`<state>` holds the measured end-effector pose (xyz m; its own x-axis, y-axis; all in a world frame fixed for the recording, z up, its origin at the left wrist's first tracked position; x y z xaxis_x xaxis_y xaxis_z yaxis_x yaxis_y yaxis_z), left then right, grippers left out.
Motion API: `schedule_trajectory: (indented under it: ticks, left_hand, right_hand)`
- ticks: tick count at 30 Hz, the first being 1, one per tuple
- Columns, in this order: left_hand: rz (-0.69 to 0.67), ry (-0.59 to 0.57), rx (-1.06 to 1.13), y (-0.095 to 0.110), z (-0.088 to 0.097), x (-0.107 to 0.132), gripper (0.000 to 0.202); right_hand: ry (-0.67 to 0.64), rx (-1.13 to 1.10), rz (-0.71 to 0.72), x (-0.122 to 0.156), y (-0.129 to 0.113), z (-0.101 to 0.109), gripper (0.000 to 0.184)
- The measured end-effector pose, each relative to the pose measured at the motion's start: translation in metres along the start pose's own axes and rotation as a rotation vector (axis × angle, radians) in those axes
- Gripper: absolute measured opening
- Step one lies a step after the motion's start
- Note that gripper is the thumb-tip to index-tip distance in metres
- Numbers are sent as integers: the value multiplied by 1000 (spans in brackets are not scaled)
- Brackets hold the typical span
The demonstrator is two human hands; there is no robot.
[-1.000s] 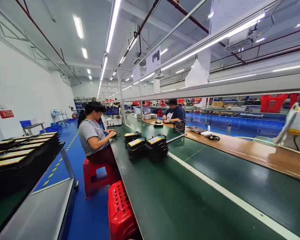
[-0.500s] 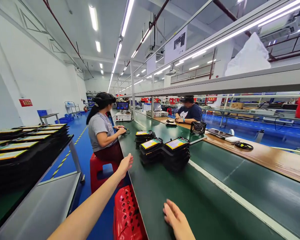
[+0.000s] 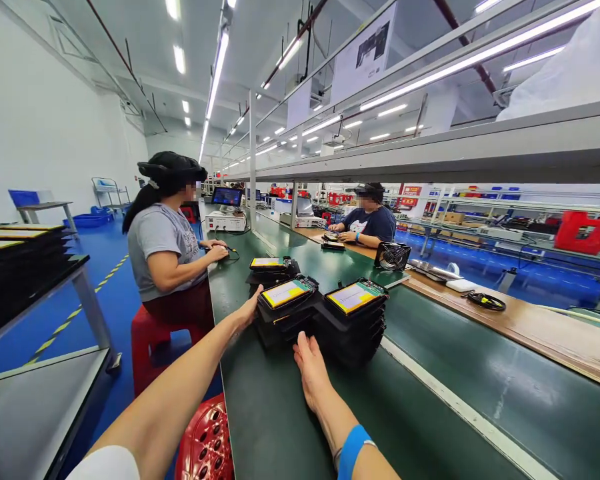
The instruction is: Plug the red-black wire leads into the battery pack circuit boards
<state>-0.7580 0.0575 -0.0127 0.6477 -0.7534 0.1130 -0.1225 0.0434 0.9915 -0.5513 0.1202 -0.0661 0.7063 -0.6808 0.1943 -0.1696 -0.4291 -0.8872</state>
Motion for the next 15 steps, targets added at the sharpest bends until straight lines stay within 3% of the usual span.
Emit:
schedule_trajectory:
  ticks: [3,8,15]
  left_hand:
    - [69,-136,41,1,4,-2,64]
    - [154,-256,34,2,6,14,62]
    - [103,-211,4,-13,5,72,63]
  right_hand:
    - [10,46,-15,-13,-6,-11,92]
    - [72,109,-47,-20,-14,-24,85]
    - [49,160,-114,7,-16,-18,67]
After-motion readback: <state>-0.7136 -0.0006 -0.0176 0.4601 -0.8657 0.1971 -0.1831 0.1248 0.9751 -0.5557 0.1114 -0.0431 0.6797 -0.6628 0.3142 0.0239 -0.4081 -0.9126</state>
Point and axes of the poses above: each hand's wrist, its own x-axis away from the middle knuckle, its own z-axis out of the back of the hand, y = z × x, the point moved 1 cm from there along -x, towards the middle knuckle, and after that the axes turned 1 degree about -z, right-handed, at the moved point
